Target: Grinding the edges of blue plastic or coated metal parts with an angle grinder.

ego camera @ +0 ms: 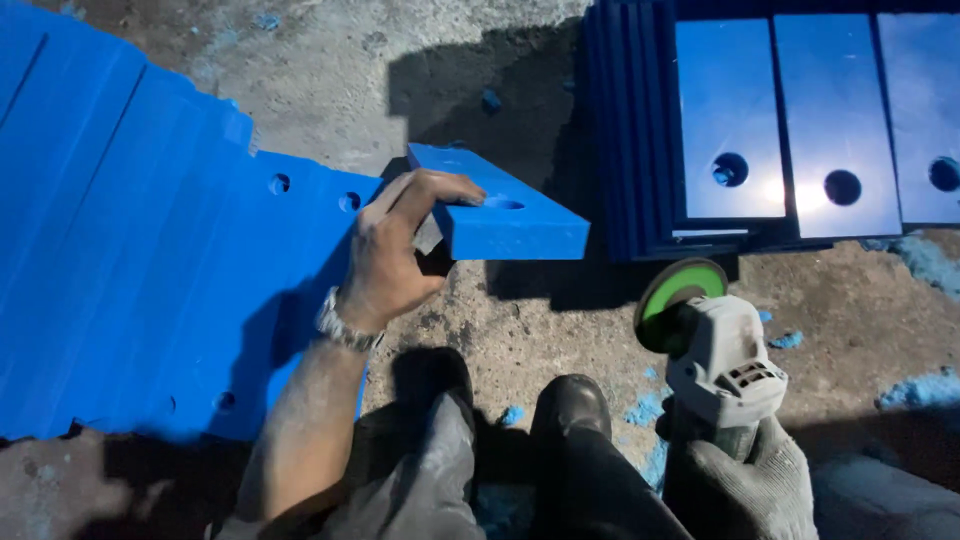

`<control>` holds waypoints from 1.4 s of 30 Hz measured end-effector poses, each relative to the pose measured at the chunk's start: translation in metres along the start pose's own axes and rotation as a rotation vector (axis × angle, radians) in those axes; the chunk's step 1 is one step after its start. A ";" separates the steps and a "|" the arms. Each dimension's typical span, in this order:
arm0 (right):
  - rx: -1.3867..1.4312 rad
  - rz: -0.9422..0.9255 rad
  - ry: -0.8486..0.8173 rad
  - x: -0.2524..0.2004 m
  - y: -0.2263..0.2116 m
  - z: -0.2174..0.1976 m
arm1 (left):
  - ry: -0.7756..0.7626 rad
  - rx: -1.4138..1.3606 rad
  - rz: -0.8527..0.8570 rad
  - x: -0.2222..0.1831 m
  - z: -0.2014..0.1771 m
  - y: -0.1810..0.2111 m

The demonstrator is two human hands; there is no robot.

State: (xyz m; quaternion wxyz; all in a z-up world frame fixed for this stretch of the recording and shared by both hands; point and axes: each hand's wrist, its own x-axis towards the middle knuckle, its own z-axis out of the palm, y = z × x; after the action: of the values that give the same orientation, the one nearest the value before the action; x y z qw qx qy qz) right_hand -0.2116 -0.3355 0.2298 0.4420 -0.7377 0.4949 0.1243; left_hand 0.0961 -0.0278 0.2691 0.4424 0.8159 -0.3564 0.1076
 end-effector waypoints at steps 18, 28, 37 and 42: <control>-0.067 -0.019 -0.126 -0.036 -0.090 0.001 | -0.017 -0.147 -0.005 0.003 0.015 0.023; 0.000 -0.070 -0.195 -0.057 -0.130 0.011 | -0.020 -0.164 0.004 -0.001 0.027 0.023; -0.017 -0.070 -0.096 -0.040 -0.098 0.009 | -0.004 -0.184 0.029 -0.003 0.038 0.023; -0.043 -0.271 -0.210 -0.051 -0.116 0.011 | -0.051 -0.197 0.035 -0.002 0.043 0.029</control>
State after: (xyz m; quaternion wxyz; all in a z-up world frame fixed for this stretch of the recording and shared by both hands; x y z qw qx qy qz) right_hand -0.1362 -0.2811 0.3162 0.4881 -0.7901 0.3389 0.1506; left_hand 0.0691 -0.0714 0.2617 0.5093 0.7645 -0.3909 0.0590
